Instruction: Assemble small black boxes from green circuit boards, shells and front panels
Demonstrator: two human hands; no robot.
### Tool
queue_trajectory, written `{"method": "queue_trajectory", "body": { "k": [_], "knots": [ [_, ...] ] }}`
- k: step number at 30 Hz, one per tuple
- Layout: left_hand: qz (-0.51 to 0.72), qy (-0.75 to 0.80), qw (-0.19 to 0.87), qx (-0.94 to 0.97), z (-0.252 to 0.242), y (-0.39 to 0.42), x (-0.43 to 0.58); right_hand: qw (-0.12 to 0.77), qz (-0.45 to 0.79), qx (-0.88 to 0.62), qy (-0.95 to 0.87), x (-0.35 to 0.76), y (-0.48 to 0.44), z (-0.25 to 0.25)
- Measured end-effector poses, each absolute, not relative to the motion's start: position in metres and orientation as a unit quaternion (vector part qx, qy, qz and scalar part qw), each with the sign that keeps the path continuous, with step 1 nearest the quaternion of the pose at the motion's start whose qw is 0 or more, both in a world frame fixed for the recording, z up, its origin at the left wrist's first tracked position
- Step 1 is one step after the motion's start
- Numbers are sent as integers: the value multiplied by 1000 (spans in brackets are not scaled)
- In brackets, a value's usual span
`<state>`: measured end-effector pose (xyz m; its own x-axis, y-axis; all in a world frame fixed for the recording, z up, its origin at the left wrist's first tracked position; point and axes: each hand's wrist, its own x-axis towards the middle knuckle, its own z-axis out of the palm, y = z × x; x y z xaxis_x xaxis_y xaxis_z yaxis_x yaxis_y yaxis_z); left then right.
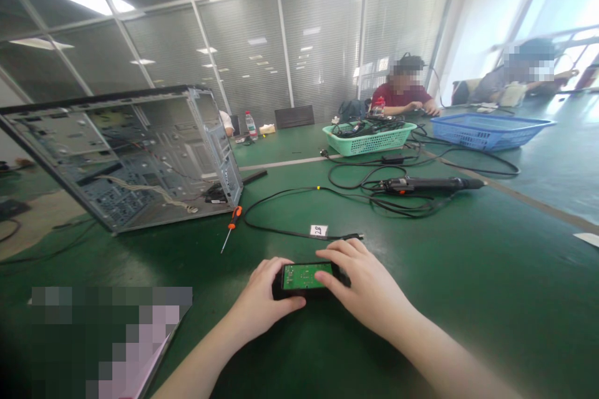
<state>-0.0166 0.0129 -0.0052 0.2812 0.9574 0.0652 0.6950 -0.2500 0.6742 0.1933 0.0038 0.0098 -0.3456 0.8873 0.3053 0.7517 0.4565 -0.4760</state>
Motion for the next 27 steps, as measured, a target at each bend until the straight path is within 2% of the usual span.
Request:
{"method": "queue_trajectory", "body": {
  "k": [3,10,22,27],
  "knots": [
    [241,542,266,760,-6,13,-16,274,106,-481,-826,181,6,17],
    [231,528,246,779,-6,14,-16,191,164,-456,-854,149,17,36],
    [215,525,241,787,-5,12,-14,199,177,-452,-851,155,13,33],
    [211,549,227,776,-6,12,-15,269,152,-461,-832,162,10,55]
  ]
}}
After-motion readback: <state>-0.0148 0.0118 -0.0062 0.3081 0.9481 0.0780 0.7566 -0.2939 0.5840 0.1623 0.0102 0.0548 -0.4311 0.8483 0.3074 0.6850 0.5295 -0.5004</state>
